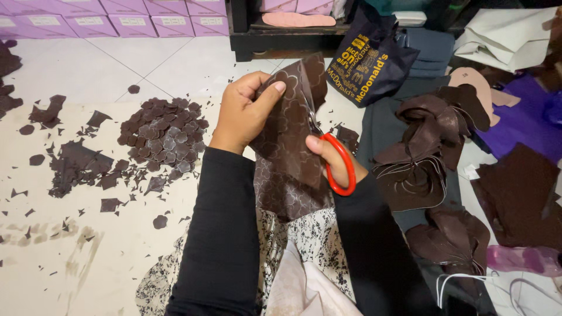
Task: The person uses red-handled scissors to cut cloud-shaped pieces from a brown patterned sheet. They hold the sheet with the left hand and cut along the outlines, dropping finished pieces onto the floor.
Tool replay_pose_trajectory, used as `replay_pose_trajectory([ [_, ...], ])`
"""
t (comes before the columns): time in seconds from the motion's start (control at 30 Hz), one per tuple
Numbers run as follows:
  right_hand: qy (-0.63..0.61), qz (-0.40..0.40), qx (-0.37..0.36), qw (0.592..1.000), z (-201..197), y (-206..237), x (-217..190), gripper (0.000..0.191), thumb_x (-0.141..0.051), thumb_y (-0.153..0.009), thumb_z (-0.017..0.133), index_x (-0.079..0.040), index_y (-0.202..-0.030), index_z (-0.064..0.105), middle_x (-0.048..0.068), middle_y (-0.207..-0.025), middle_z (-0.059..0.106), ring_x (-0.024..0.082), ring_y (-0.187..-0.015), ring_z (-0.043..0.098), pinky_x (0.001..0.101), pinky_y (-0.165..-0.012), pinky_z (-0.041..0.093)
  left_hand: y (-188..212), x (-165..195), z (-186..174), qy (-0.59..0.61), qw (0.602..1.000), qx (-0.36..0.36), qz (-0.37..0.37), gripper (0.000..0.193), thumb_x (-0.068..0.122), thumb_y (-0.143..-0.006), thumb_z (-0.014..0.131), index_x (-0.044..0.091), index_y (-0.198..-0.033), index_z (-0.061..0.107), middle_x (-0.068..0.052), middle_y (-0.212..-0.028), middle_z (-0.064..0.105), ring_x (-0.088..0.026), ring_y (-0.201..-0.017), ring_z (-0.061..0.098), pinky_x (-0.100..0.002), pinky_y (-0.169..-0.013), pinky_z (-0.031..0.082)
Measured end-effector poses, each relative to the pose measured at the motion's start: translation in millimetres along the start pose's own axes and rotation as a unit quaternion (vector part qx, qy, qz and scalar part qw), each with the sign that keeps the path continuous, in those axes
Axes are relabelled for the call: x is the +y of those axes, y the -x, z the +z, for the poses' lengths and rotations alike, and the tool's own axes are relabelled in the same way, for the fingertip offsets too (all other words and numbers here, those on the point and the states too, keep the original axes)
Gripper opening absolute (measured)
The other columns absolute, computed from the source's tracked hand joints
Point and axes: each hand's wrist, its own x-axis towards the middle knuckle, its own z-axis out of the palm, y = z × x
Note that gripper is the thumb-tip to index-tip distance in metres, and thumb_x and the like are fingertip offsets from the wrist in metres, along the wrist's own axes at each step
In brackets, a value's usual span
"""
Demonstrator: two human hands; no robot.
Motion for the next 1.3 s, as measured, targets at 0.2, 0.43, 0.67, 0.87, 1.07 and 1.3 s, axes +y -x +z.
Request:
replay_pose_trajectory([
  [0.2, -0.172, 0.069, -0.054, 0.981, 2, 6, -11, 0.021, -0.022, -0.086, 0.063, -0.007, -0.100, 0.069, 0.002, -0.085, 0.068, 0.013, -0.073, 0.062, 0.0270, -0.067, 0.048, -5, 17, 1, 0.054, 0.995, -0.017, -0.086, 0.021, 0.022, -0.104, 0.069, 0.001, -0.106, 0.070, 0.003, -0.086, 0.064, -0.004, -0.075, 0.052, -0.021, -0.066, 0.043],
  [0.43, -0.013, -0.048, -0.091, 0.995, 1, -2, -8, 0.020, -0.025, -0.095, 0.065, -0.005, -0.096, 0.064, -0.004, -0.082, 0.058, 0.006, -0.074, 0.053, 0.0246, -0.066, 0.044, 0, 22, -1, 0.092, 0.986, -0.085, -0.107, 0.033, 0.020, -0.096, 0.073, 0.001, -0.122, 0.068, -0.002, -0.105, 0.074, -0.009, -0.091, 0.068, -0.028, -0.084, 0.057],
  [0.67, 0.033, -0.042, -0.096, 0.994, 10, -1, -25, 0.036, -0.040, -0.100, 0.059, -0.004, -0.100, 0.063, 0.000, -0.088, 0.060, 0.007, -0.078, 0.056, 0.0248, -0.069, 0.047, -6, 4, 2, 0.090, 0.986, -0.085, -0.110, 0.031, 0.022, -0.103, 0.062, 0.004, -0.128, 0.063, 0.001, -0.109, 0.073, -0.007, -0.095, 0.065, -0.025, -0.088, 0.055],
  [0.87, -0.073, 0.011, -0.189, 0.979, 14, 5, -29, 0.046, -0.048, -0.102, 0.049, -0.004, -0.096, 0.061, 0.002, -0.076, 0.054, 0.013, -0.066, 0.055, 0.0269, -0.061, 0.048, -8, 1, -4, 0.176, 0.958, -0.070, -0.216, 0.015, 0.022, -0.104, 0.062, 0.008, -0.098, 0.060, 0.002, -0.072, 0.054, -0.008, -0.058, 0.046, -0.025, -0.052, 0.037],
  [1.07, 0.075, -0.049, -0.085, 0.992, 19, -2, -24, 0.029, -0.031, -0.102, 0.055, -0.005, -0.089, 0.060, 0.000, -0.071, 0.053, 0.010, -0.064, 0.051, 0.0261, -0.058, 0.043, -8, 15, 5, 0.113, 0.983, -0.053, -0.136, 0.019, 0.017, -0.101, 0.056, 0.003, -0.105, 0.067, 0.004, -0.084, 0.066, -0.006, -0.074, 0.057, -0.023, -0.070, 0.049],
  [1.3, 0.092, -0.074, -0.017, 0.993, 16, -9, -9, 0.030, -0.028, -0.102, 0.053, -0.005, -0.084, 0.057, 0.001, -0.064, 0.050, 0.012, -0.055, 0.046, 0.0297, -0.050, 0.038, -5, 31, 16, 0.004, 0.996, -0.012, -0.094, 0.024, 0.019, -0.101, 0.057, -0.002, -0.099, 0.069, 0.005, -0.081, 0.062, -0.005, -0.075, 0.053, -0.024, -0.069, 0.047],
])
